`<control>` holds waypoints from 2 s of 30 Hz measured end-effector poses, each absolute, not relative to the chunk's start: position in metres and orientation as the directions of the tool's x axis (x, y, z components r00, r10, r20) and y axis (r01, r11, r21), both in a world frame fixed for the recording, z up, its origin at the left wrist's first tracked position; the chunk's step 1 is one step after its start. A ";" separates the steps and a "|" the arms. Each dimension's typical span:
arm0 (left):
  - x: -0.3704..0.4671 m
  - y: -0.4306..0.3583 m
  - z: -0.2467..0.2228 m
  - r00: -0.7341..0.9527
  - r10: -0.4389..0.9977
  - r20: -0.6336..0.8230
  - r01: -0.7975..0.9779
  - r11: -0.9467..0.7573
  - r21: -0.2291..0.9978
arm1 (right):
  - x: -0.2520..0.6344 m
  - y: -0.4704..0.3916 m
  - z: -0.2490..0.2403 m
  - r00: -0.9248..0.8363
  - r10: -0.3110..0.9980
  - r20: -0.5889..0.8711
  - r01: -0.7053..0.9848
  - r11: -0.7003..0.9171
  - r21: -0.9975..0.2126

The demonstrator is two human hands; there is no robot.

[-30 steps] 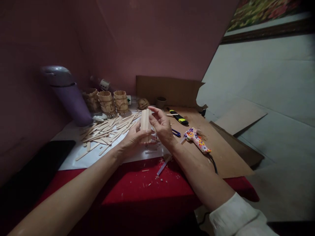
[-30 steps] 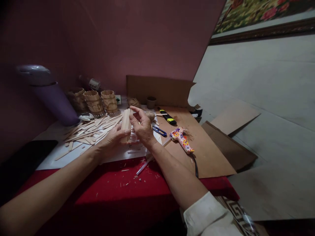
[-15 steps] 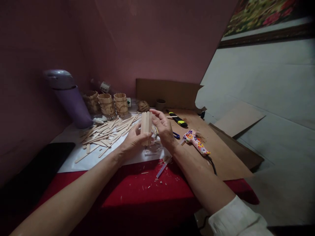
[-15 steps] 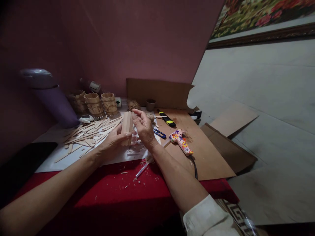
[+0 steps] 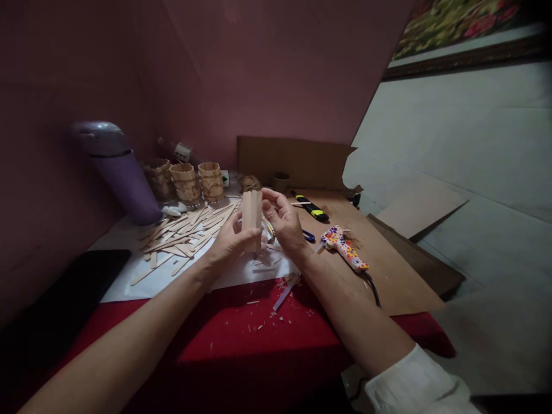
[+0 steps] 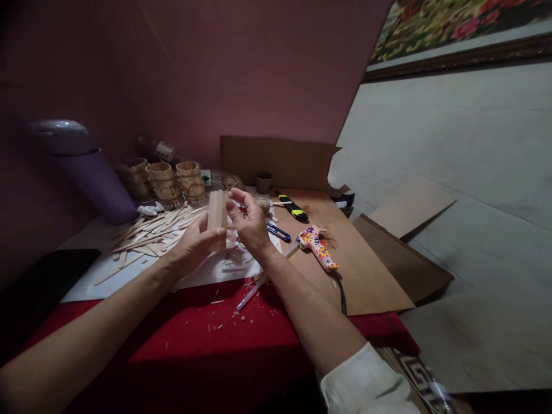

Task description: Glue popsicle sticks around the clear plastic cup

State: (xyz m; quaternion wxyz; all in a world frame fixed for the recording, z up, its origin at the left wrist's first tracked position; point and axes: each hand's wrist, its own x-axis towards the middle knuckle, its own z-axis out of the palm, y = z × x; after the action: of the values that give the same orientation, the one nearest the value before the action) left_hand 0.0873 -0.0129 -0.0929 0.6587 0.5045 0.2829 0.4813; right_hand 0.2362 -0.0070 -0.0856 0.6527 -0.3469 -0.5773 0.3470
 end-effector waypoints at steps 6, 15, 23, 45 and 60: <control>0.079 -0.011 -0.081 0.252 0.966 0.062 -0.502 0.076 0.861 | 0.229 -0.019 -0.090 0.033 0.818 0.574 0.172 0.561 -0.810; 0.080 -0.007 -0.090 0.170 0.983 0.074 -0.535 0.029 0.844 | 0.221 -0.018 -0.107 -0.033 0.788 0.614 0.371 0.581 -0.725; 0.081 -0.010 -0.084 0.137 0.987 0.078 -0.537 0.008 0.843 | 0.217 -0.018 -0.112 -0.029 0.804 0.594 0.288 0.576 -0.765; 0.074 0.004 -0.094 0.117 0.965 0.233 -0.402 -0.169 0.900 | 0.219 -0.026 -0.104 0.026 0.580 0.814 0.534 0.681 -0.501; 0.070 0.019 -0.104 0.093 0.935 0.342 -0.290 -0.303 0.908 | 0.216 -0.029 -0.105 0.021 0.539 0.842 0.614 0.658 -0.436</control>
State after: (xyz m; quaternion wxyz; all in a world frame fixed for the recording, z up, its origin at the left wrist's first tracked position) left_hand 0.0702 0.0192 -0.1039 0.5080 0.5371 0.3004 0.6026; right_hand 0.2164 -0.0285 -0.1045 0.5833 -0.4124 -0.6990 -0.0323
